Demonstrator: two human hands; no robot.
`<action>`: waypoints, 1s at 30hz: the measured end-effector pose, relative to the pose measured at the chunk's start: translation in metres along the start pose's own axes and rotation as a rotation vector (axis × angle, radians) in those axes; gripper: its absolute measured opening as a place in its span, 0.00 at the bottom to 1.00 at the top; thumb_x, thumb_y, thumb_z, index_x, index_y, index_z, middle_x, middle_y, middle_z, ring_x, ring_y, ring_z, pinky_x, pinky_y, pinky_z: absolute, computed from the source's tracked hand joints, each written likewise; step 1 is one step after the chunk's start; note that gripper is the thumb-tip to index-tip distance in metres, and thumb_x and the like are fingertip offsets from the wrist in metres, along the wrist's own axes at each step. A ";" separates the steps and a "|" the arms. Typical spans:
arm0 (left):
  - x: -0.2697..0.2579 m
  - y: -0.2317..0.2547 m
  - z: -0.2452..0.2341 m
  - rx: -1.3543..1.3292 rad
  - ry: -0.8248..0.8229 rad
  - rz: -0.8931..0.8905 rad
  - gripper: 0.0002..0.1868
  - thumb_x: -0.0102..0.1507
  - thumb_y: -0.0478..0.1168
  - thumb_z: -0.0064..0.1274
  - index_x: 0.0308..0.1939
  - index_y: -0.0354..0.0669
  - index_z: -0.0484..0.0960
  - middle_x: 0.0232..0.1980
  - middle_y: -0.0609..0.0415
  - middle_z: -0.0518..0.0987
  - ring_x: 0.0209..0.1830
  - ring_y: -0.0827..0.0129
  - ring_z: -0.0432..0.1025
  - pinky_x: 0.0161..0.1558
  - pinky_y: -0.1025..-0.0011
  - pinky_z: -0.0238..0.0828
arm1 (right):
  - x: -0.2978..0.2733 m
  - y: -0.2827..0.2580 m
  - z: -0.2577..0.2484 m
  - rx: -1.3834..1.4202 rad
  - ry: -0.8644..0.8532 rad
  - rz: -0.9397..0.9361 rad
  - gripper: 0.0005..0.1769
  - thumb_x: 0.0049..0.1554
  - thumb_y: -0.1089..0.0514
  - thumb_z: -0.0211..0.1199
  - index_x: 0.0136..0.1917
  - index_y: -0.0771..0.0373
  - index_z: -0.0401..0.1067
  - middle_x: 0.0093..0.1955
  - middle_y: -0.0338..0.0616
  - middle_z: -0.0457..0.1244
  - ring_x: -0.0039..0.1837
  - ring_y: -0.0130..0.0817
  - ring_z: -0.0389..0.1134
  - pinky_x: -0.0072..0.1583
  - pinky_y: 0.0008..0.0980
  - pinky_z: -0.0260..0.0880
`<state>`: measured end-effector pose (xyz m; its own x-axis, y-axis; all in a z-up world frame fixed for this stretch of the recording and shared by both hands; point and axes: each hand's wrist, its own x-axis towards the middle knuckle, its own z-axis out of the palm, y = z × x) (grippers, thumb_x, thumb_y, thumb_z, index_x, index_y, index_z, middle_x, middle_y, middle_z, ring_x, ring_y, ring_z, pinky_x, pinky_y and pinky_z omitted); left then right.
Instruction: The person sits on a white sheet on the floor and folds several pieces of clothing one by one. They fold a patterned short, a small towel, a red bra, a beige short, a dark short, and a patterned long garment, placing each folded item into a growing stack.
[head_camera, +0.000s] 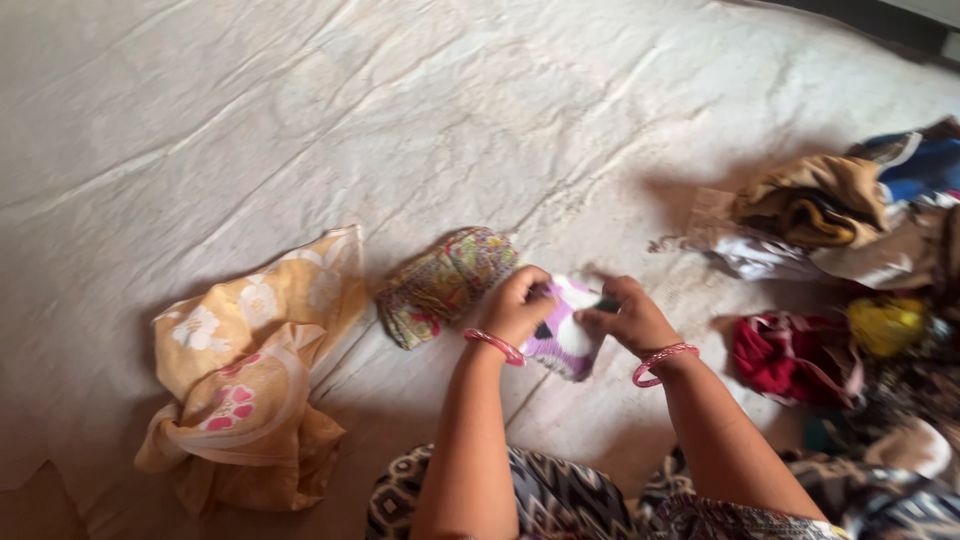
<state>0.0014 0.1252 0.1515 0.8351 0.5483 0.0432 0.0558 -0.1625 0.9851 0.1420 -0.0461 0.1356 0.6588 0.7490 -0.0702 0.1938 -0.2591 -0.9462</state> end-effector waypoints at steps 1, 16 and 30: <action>-0.003 0.005 -0.006 0.040 -0.030 -0.024 0.11 0.59 0.37 0.59 0.44 0.41 0.80 0.36 0.60 0.80 0.37 0.75 0.74 0.41 0.73 0.72 | 0.008 -0.002 0.006 -0.187 -0.034 -0.058 0.32 0.45 0.57 0.80 0.62 0.59 0.73 0.50 0.47 0.65 0.53 0.38 0.67 0.56 0.33 0.69; -0.001 0.020 -0.094 -0.770 0.882 -0.092 0.19 0.61 0.44 0.59 0.54 0.48 0.77 0.53 0.61 0.76 0.50 0.77 0.68 0.52 0.75 0.57 | 0.112 -0.008 0.238 -1.021 -0.153 -0.263 0.39 0.58 0.38 0.60 0.77 0.51 0.55 0.80 0.46 0.48 0.80 0.55 0.44 0.72 0.71 0.43; 0.016 0.004 -0.025 -0.304 0.476 -0.271 0.20 0.62 0.45 0.55 0.55 0.42 0.75 0.48 0.57 0.76 0.42 0.74 0.70 0.39 0.72 0.67 | -0.050 0.113 -0.077 -1.486 0.416 0.582 0.28 0.53 0.48 0.57 0.68 0.41 0.71 0.68 0.43 0.64 0.71 0.46 0.63 0.61 0.59 0.68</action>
<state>0.0013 0.1537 0.1604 0.4736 0.8543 -0.2141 0.0143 0.2357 0.9717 0.1869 -0.1602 0.0570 0.9779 0.2066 0.0309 0.1877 -0.9338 0.3046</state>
